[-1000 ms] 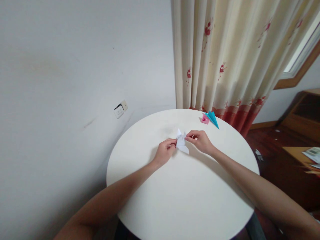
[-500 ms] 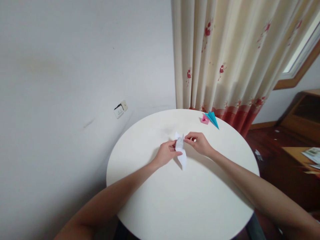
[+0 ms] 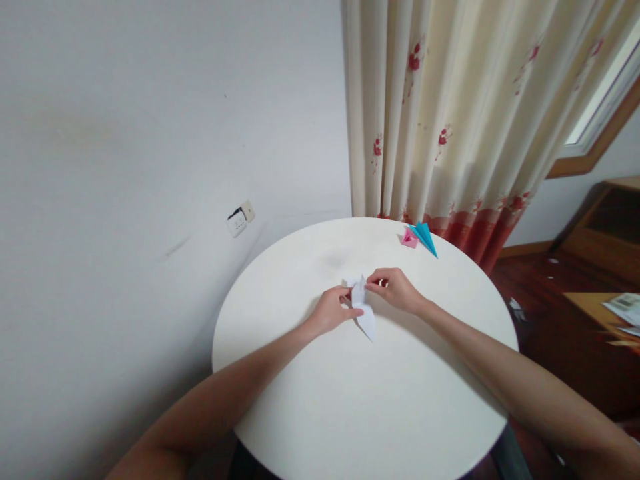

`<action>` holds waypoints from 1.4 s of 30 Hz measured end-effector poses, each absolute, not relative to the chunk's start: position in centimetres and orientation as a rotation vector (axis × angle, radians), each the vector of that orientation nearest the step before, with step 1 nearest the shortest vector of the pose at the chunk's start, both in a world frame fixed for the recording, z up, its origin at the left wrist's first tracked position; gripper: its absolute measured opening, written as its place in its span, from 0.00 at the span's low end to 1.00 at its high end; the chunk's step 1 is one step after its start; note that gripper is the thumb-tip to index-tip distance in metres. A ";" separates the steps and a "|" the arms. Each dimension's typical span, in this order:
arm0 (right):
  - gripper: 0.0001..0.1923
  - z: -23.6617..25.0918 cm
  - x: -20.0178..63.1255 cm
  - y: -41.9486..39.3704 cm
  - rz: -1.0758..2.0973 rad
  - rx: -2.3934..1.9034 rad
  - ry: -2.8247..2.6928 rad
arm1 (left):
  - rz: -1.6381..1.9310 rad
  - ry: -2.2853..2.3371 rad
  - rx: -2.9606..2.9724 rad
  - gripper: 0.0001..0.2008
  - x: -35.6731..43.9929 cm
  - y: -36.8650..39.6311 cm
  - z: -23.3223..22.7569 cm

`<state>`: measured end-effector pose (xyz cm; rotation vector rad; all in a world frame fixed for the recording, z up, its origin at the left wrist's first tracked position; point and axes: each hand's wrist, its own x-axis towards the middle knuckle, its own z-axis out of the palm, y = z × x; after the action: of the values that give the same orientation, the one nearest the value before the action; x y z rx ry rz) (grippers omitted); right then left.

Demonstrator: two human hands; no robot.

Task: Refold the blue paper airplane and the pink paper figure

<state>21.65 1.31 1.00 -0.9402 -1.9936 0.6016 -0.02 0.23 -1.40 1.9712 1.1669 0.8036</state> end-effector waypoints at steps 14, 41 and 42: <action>0.32 -0.7 22.6 2.1 0.564 -0.952 -2.324 | 0.721 1.071 2.217 0.29 -0.8 0.1 -1.0; 0.08 -1.9 19.9 1.4 0.508 -1.072 -2.229 | 0.837 1.212 2.027 0.10 -0.7 0.9 -1.0; 0.07 -2.0 19.9 1.4 0.501 -1.075 -2.228 | 0.846 1.218 2.024 0.10 -0.7 1.0 -1.1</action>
<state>19.87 1.43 -1.96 -1.0749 -2.2283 0.5008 -0.66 0.97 -1.09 2.0240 1.2181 0.8463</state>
